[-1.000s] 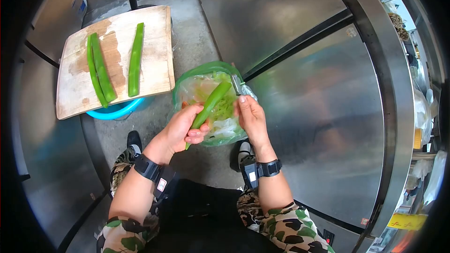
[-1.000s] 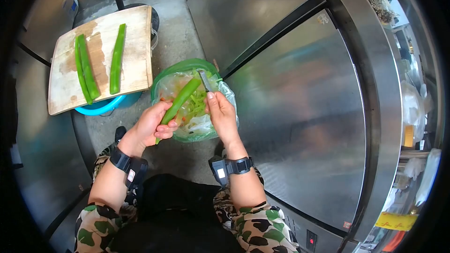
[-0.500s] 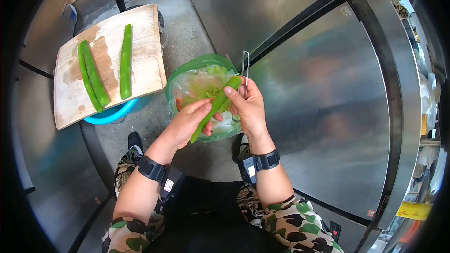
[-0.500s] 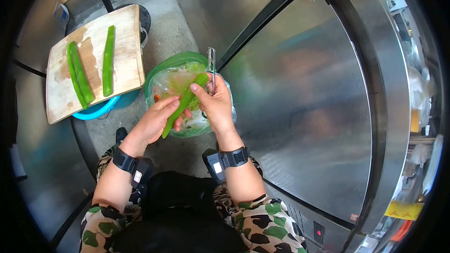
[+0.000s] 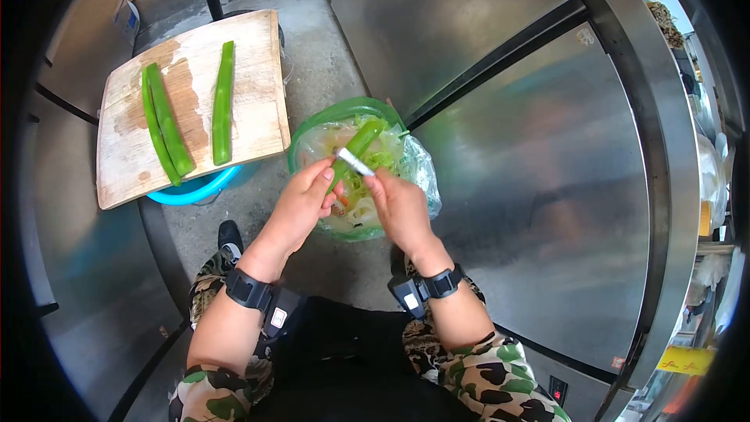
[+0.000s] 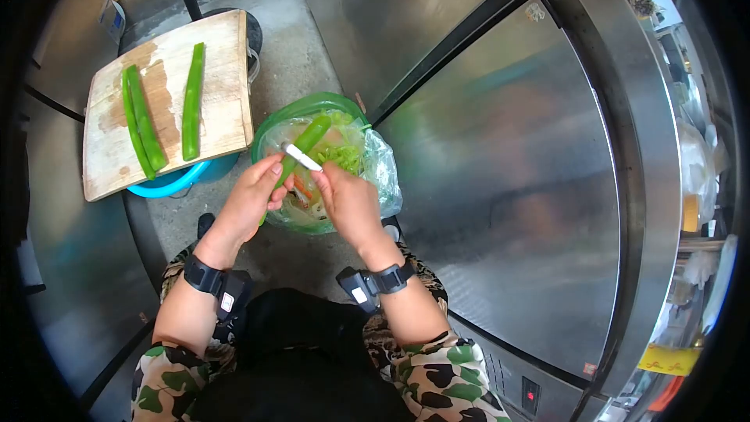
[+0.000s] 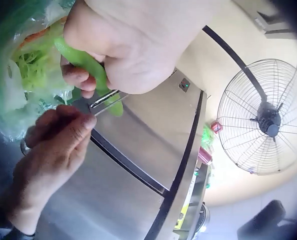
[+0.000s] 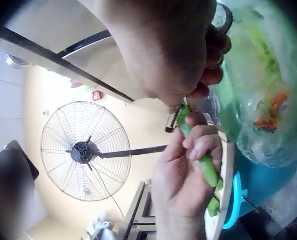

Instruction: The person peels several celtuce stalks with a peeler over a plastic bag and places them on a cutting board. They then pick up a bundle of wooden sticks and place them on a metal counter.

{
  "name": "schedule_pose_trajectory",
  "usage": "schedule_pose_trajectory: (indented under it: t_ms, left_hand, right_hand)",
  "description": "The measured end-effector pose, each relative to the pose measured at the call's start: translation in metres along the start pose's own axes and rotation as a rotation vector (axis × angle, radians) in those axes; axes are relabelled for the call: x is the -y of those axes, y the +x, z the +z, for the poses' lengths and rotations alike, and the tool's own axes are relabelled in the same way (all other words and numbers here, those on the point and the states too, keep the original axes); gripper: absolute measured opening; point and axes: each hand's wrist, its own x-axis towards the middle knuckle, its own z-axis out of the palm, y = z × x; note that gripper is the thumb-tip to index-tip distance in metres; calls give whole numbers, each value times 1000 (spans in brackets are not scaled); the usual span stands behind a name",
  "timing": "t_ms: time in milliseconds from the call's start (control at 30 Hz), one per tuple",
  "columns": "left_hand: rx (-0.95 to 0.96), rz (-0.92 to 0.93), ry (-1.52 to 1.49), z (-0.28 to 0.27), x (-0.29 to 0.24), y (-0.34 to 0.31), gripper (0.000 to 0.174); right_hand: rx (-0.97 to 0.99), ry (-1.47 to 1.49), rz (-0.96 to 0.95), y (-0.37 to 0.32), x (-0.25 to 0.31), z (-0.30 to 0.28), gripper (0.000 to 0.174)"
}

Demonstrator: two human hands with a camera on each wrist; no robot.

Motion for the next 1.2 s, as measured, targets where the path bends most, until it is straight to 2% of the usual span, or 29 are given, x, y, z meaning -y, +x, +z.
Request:
schedule_pose_trajectory:
  t_ms: [100, 233, 333, 467, 667, 767, 867, 1000, 1033, 1100, 1200]
  left_hand:
    - [-39, 30, 140, 3, -3, -5, 41]
    - [-94, 110, 342, -1, 4, -8, 39]
    - [-126, 149, 374, -9, 11, -4, 40]
    - [-211, 236, 593, -13, 10, -4, 35]
    - [-186, 356, 661, -5, 10, -8, 34]
    - [-166, 354, 587, -4, 12, -7, 36]
    - [-95, 21, 73, -1, -1, -10, 37]
    - [-86, -10, 14, -2, 0, -7, 36]
    - [-87, -30, 11, -2, 0, -6, 36]
    - [-61, -54, 1, 0, -2, -7, 37]
    - [-1, -70, -32, 1, -7, -10, 37]
  right_hand:
    - [-96, -74, 146, 13, -17, -5, 32]
    - [-244, 55, 159, 21, -33, -7, 35]
    - [-93, 182, 138, 8, -8, -5, 34]
    - [39, 23, -67, -5, 13, 14, 29]
    - [-135, -19, 156, 12, -21, 5, 32]
    - [-217, 138, 238, 17, -42, 1, 36]
    - [-109, 248, 203, 9, -18, -7, 32]
    - [43, 171, -27, -4, 9, 4, 29]
    - [36, 137, -34, -3, 8, 7, 30]
    - [19, 67, -38, 0, 3, 9, 30]
    - [-93, 45, 149, 11, -16, 2, 33]
